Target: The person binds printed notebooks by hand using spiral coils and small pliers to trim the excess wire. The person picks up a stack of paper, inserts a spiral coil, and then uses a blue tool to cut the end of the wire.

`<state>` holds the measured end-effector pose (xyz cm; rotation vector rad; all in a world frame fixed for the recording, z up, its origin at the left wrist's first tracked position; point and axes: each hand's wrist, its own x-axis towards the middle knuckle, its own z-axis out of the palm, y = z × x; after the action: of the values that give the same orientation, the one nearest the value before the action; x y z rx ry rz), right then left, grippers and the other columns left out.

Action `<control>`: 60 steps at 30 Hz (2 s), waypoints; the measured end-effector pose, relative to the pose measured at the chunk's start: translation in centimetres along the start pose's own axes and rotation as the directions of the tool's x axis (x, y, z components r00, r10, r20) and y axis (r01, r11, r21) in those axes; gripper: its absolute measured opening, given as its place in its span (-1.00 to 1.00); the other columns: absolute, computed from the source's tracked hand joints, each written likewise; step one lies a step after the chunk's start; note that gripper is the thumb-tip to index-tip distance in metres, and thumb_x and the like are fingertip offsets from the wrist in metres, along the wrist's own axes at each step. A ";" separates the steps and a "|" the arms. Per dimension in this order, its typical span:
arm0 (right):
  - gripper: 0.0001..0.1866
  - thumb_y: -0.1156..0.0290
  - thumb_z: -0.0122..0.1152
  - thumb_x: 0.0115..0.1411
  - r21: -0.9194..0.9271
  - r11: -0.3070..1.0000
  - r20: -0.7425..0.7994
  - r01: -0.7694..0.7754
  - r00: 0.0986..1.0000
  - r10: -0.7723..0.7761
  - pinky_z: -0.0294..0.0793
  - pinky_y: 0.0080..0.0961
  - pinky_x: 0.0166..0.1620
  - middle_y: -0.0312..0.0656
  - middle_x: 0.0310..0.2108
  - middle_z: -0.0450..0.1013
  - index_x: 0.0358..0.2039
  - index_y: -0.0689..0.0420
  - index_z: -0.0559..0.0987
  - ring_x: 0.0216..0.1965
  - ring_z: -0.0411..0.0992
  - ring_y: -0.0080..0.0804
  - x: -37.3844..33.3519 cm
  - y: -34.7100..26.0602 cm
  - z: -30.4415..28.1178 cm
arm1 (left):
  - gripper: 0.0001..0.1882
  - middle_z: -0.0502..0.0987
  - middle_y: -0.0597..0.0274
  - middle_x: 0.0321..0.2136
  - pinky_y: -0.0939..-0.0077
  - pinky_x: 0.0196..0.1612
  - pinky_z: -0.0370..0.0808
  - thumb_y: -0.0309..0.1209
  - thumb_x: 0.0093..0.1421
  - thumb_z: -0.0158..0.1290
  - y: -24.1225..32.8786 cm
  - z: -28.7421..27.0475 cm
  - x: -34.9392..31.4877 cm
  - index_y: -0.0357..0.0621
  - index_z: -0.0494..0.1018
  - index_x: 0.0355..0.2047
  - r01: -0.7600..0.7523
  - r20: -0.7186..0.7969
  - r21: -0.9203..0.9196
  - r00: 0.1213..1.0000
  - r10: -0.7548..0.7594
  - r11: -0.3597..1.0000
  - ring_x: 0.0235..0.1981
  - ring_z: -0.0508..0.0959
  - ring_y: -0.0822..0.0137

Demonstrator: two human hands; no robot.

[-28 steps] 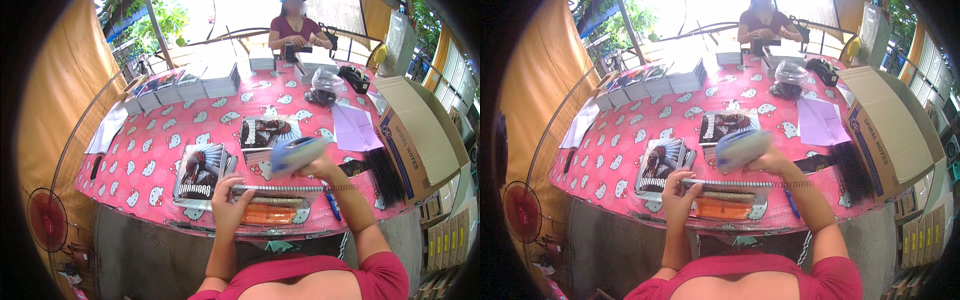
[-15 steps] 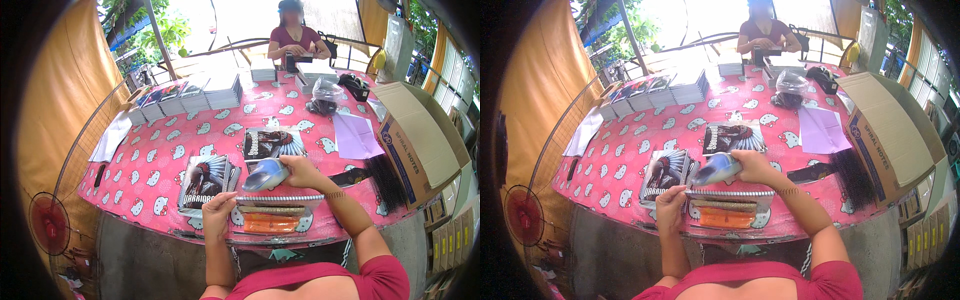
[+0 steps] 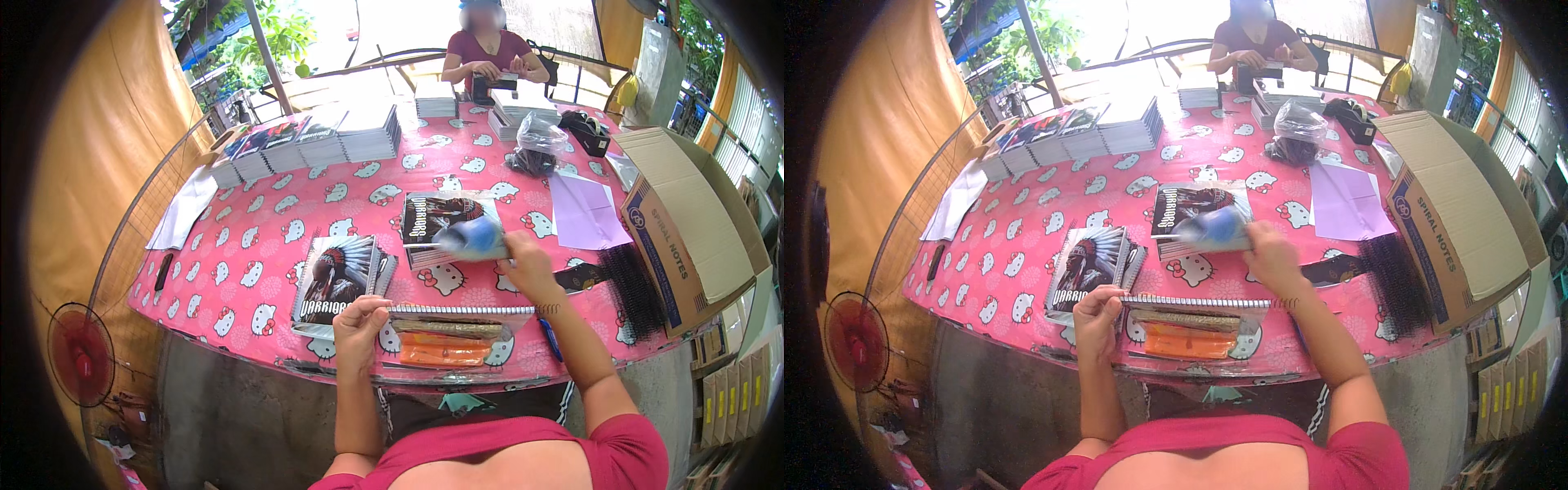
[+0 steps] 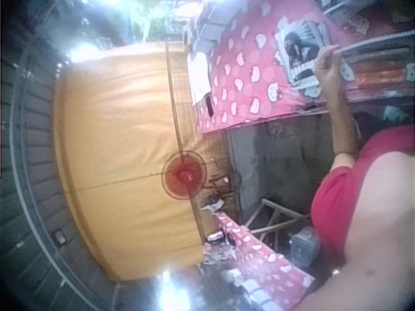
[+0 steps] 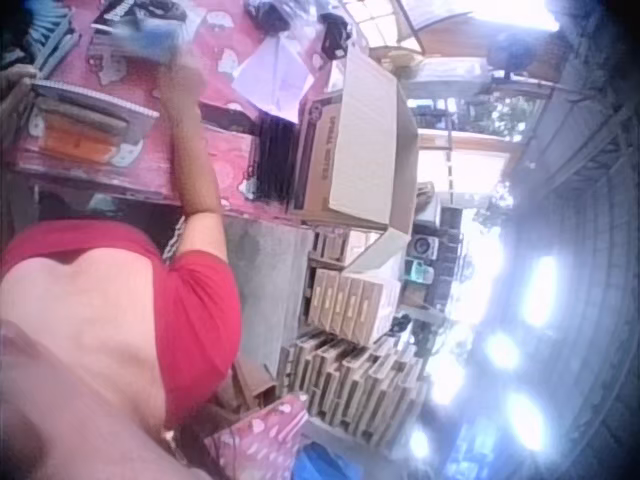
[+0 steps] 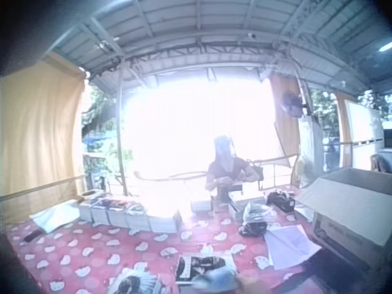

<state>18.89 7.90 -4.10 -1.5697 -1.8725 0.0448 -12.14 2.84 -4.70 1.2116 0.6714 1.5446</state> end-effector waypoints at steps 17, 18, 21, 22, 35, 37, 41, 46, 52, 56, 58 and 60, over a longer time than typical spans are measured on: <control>-0.54 0.22 0.22 0.13 -0.151 0.954 0.120 -0.258 0.953 0.277 0.37 -0.18 -0.06 0.02 -0.08 0.38 -0.01 0.19 0.48 -0.05 0.37 -0.06 -14.7 1.8 -4.6 | -0.78 0.59 0.13 -0.39 0.38 -0.31 0.56 -0.65 -0.06 0.26 9.5 7.7 -2.9 -0.21 0.49 -0.39 -0.716 0.304 0.565 0.643 0.703 0.410 -0.39 0.60 0.19; -0.56 0.26 0.24 0.12 0.008 0.970 0.144 -0.245 0.960 0.241 0.40 -0.21 -0.09 0.01 -0.11 0.40 -0.02 0.19 0.49 -0.08 0.39 -0.08 -15.0 1.3 -5.0 | -0.78 0.60 0.10 -0.36 0.40 -0.30 0.56 -0.65 -0.04 0.25 8.4 8.5 -3.0 -0.23 0.51 -0.36 -0.666 0.417 0.588 0.736 0.533 0.460 -0.37 0.61 0.19; -0.59 0.37 0.30 0.07 0.387 0.918 0.149 -0.089 0.988 0.033 0.46 -0.29 -0.16 -0.02 -0.17 0.44 -0.06 0.21 0.51 -0.17 0.44 -0.11 -12.3 -5.2 -7.9 | -0.74 0.60 0.05 -0.32 0.49 -0.25 0.55 -0.61 -0.12 0.33 3.2 7.9 -4.4 -0.27 0.55 -0.37 -0.494 0.337 0.638 0.869 0.362 0.591 -0.32 0.61 0.28; -0.59 0.40 0.33 0.05 0.426 0.905 0.132 -0.006 0.990 -0.055 0.48 -0.30 -0.17 -0.03 -0.19 0.44 -0.07 0.21 0.51 -0.18 0.45 -0.13 -12.1 -7.4 -9.0 | -0.73 0.60 0.05 -0.33 0.50 -0.24 0.55 -0.61 -0.12 0.33 2.5 8.7 -4.6 -0.28 0.55 -0.36 -0.422 0.253 0.639 0.905 0.343 0.643 -0.32 0.61 0.29; -0.57 0.48 0.38 0.01 0.404 0.868 0.037 0.288 0.943 -0.331 0.53 -0.42 -0.18 -0.02 -0.15 0.41 -0.10 0.28 0.49 -0.15 0.43 -0.16 -10.8 -11.3 -8.2 | -0.79 0.60 -0.02 -0.33 0.55 -0.33 0.57 -0.72 -0.10 0.26 2.7 9.0 -4.9 -0.32 0.54 -0.42 -0.402 0.163 0.566 0.910 0.381 0.719 -0.33 0.62 0.33; -0.60 0.49 0.36 0.02 0.426 0.860 0.045 0.282 0.943 -0.331 0.53 -0.45 -0.19 -0.03 -0.15 0.42 -0.11 0.29 0.49 -0.16 0.44 -0.19 -10.8 -11.5 -8.1 | -0.79 0.60 -0.03 -0.33 0.54 -0.32 0.57 -0.72 -0.11 0.26 2.8 9.2 -5.0 -0.32 0.54 -0.41 -0.397 0.162 0.574 0.912 0.376 0.716 -0.34 0.62 0.32; -0.69 0.47 0.29 0.10 0.719 0.690 0.324 -0.083 0.919 -0.227 0.54 -0.47 -0.20 -0.06 -0.18 0.48 -0.16 0.33 0.51 -0.22 0.48 -0.26 -10.2 -10.7 -7.3 | -0.77 0.59 -0.02 -0.34 0.50 -0.29 0.58 -0.72 -0.14 0.29 2.5 8.4 -5.1 -0.32 0.53 -0.42 -0.433 0.184 0.578 0.895 0.407 0.691 -0.34 0.62 0.27; -0.70 0.37 0.19 0.22 0.452 -0.336 0.703 -0.827 0.561 -0.437 0.54 -0.56 -0.22 -0.15 -0.22 0.53 -0.16 0.37 0.54 -0.25 0.52 -0.42 -10.2 -7.9 -4.4 | -0.76 0.60 0.01 -0.36 0.44 -0.28 0.58 -0.69 -0.15 0.30 2.8 7.9 -4.6 -0.31 0.53 -0.43 -0.576 0.302 0.555 0.812 0.500 0.600 -0.34 0.62 0.21; -0.70 0.43 0.33 0.03 0.654 0.736 0.197 -0.174 0.979 0.057 0.46 -0.48 -0.13 -0.15 -0.22 0.52 -0.19 0.23 0.57 -0.16 0.49 -0.38 -9.2 -7.8 -7.7 | -0.78 0.59 0.03 -0.32 0.49 -0.27 0.53 -0.66 -0.11 0.31 3.6 5.2 -2.2 -0.26 0.53 -0.44 -0.483 0.070 0.675 0.794 0.603 0.558 -0.36 0.57 0.31; -0.67 0.39 0.35 -0.03 0.124 0.957 -0.020 -0.262 0.964 0.266 0.41 -0.39 -0.08 -0.09 -0.24 0.48 -0.23 0.22 0.56 -0.17 0.46 -0.24 -9.9 1.0 -6.1 | -0.78 0.56 0.14 -0.34 0.54 -0.28 0.50 -0.68 0.00 0.24 7.6 0.8 1.5 -0.32 0.50 -0.31 -0.405 -0.307 0.724 0.536 0.786 0.559 -0.39 0.52 0.40; -0.61 0.34 0.36 -0.05 -0.194 0.942 0.122 -0.274 0.946 0.301 0.38 -0.32 -0.05 -0.06 -0.22 0.47 -0.21 0.25 0.53 -0.11 0.43 -0.19 -11.4 4.8 -4.6 | -0.81 0.54 0.13 -0.33 0.51 -0.28 0.49 -0.66 0.05 0.21 10.6 -1.0 4.0 -0.35 0.48 -0.30 -0.551 -0.168 0.780 0.274 0.947 0.297 -0.39 0.51 0.38; -0.53 0.29 0.40 -0.13 -0.100 0.965 0.042 -0.242 0.968 0.247 0.31 -0.19 0.04 0.01 -0.15 0.43 -0.21 0.26 0.51 -0.06 0.36 -0.04 -11.5 5.6 -3.9 | -0.88 0.54 0.13 -0.34 0.48 -0.32 0.48 -0.59 0.15 0.13 13.2 -3.6 5.3 -0.35 0.47 -0.29 -0.448 -0.077 0.886 0.115 0.990 0.121 -0.41 0.49 0.38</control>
<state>26.13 -2.21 -9.04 -1.8755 -1.7325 0.1110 -20.27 4.02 7.45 1.7071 1.2958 3.1053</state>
